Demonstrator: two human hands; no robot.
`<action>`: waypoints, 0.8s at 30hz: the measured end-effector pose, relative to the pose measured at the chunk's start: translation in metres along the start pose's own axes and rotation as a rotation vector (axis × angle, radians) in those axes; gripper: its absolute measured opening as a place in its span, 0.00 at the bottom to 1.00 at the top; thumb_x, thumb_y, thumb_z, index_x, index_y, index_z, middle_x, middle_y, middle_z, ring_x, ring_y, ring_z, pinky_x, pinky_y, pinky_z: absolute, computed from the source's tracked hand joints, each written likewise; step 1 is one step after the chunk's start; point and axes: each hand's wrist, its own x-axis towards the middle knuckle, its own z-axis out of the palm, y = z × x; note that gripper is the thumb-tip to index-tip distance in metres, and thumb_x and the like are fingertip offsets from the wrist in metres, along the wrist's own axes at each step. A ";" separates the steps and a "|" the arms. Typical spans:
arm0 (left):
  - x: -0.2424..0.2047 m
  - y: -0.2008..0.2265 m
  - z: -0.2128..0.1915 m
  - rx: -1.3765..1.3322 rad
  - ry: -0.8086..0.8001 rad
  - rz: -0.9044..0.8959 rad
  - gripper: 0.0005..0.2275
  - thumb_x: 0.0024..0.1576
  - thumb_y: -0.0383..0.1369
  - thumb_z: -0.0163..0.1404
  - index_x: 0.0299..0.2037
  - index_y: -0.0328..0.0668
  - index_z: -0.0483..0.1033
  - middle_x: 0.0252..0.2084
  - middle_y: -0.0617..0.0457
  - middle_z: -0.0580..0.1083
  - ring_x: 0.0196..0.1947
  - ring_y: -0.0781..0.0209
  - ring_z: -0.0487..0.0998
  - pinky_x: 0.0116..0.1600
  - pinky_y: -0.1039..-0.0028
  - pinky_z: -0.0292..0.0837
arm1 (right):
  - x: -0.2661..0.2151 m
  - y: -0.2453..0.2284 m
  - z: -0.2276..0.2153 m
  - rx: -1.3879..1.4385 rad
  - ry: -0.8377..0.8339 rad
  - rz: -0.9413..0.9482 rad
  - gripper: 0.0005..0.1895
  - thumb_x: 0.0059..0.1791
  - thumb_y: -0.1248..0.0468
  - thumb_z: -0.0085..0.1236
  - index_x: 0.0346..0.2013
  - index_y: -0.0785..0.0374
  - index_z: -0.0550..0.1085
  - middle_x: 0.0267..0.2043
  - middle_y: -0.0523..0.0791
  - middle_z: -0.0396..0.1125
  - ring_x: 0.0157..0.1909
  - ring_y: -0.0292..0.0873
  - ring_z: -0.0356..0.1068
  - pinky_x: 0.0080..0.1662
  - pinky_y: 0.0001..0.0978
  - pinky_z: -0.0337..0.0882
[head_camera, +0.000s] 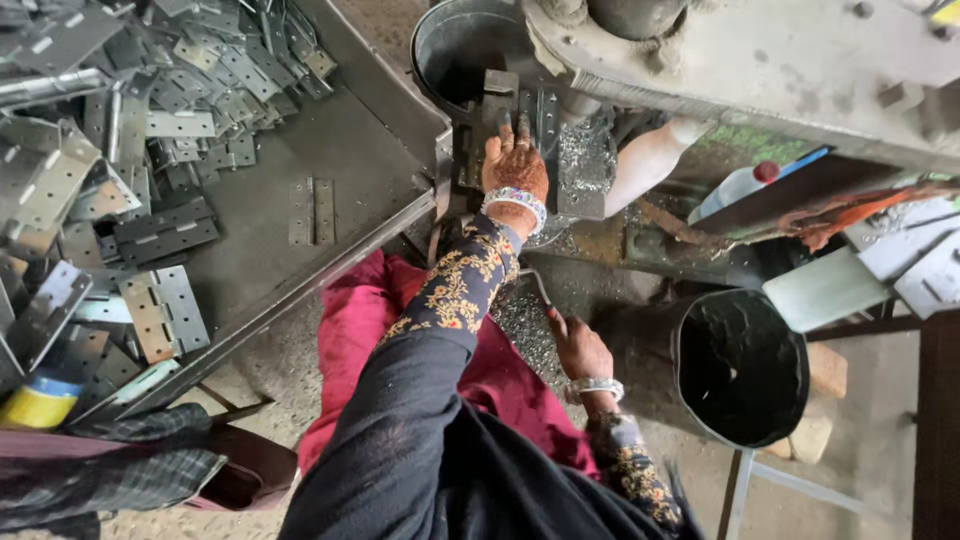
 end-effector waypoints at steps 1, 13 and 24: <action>-0.001 -0.001 -0.001 -0.014 0.006 0.006 0.20 0.66 0.36 0.36 0.68 0.42 0.67 0.77 0.50 0.55 0.78 0.48 0.47 0.74 0.55 0.43 | -0.002 -0.009 0.000 -0.003 -0.019 0.061 0.33 0.59 0.35 0.36 0.47 0.59 0.78 0.38 0.61 0.72 0.47 0.67 0.71 0.47 0.56 0.71; -0.138 -0.054 -0.010 -0.256 0.351 0.517 0.08 0.68 0.31 0.43 0.54 0.44 0.73 0.60 0.53 0.71 0.50 0.60 0.76 0.66 0.58 0.65 | -0.039 -0.102 -0.120 0.147 0.446 -0.104 0.33 0.56 0.32 0.31 0.56 0.52 0.71 0.45 0.57 0.74 0.47 0.67 0.72 0.45 0.61 0.69; -0.112 -0.004 -0.024 -0.233 0.356 0.087 0.13 0.57 0.37 0.48 0.40 0.39 0.84 0.65 0.47 0.71 0.59 0.51 0.69 0.56 0.57 0.64 | -0.027 -0.098 -0.106 -0.167 0.152 0.005 0.33 0.55 0.34 0.32 0.51 0.58 0.69 0.38 0.61 0.74 0.44 0.66 0.75 0.47 0.60 0.72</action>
